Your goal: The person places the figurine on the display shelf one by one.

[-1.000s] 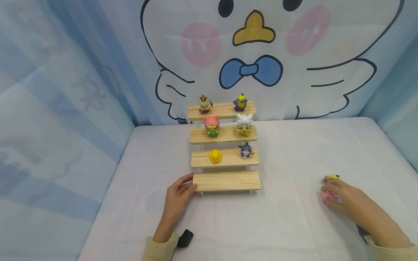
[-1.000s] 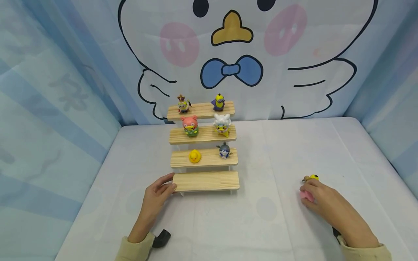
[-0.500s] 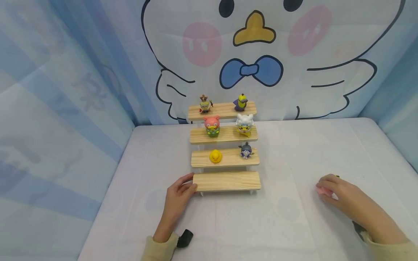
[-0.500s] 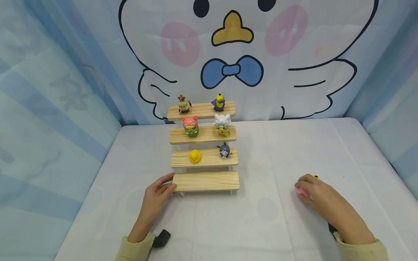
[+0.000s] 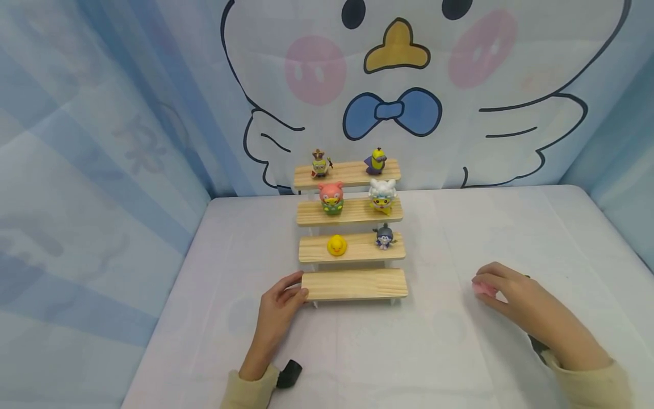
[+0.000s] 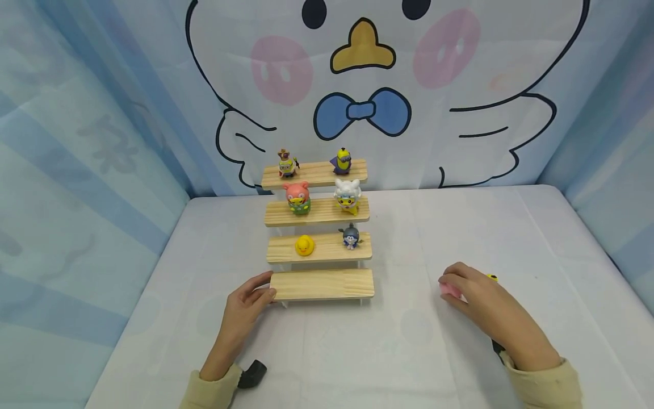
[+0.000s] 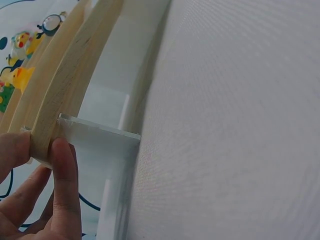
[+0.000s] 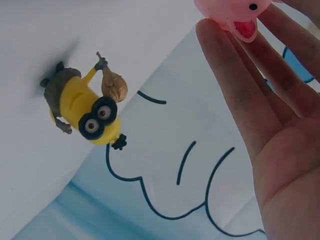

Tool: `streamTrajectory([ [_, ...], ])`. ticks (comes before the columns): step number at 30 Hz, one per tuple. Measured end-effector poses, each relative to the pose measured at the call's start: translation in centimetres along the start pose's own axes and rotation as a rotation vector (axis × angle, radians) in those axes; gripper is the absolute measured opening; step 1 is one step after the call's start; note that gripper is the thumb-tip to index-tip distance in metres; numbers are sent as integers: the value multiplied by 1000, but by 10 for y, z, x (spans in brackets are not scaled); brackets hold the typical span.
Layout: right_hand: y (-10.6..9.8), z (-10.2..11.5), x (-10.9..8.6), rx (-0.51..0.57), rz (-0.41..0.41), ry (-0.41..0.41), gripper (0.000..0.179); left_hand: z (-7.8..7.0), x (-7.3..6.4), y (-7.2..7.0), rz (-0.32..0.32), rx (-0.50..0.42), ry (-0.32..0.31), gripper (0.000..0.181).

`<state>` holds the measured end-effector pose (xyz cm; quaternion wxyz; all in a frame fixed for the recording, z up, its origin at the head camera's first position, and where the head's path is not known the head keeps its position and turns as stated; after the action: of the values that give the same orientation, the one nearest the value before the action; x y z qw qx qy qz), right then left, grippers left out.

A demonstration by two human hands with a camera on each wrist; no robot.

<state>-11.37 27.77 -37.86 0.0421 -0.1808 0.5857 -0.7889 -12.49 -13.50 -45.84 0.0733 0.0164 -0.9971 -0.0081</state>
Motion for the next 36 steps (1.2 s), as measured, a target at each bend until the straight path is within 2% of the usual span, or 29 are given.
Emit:
streamTrajectory([
  [6, -3, 12, 7, 31, -36, -18, 33, -1, 0, 0, 4, 10, 7, 43],
  [13, -3, 26, 18, 46, 81, 55, 31, -2, 0, 1, 5, 6, 11, 43],
  [17, -5, 36, 22, 51, 103, 62, 33, -2, 0, 1, 5, 6, 2, 44],
  [31, -12, 71, 40, 64, 87, -24, 34, -2, -2, 1, 6, -6, -10, 45],
  [36, -10, 86, 44, 102, 80, -90, 33, -3, -2, 1, 10, 3, -9, 45],
])
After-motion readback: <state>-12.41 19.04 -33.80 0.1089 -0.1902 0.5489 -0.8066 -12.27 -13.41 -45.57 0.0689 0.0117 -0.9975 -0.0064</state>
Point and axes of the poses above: each hand's wrist, its own x-axis towards the middle knuckle, its own y-axis out of the palm, z = x × y, the point moved 6 cm from there along x, towards the middle knuckle, and after that the axes turned 11 degrees about y, right-handed, at the moved point
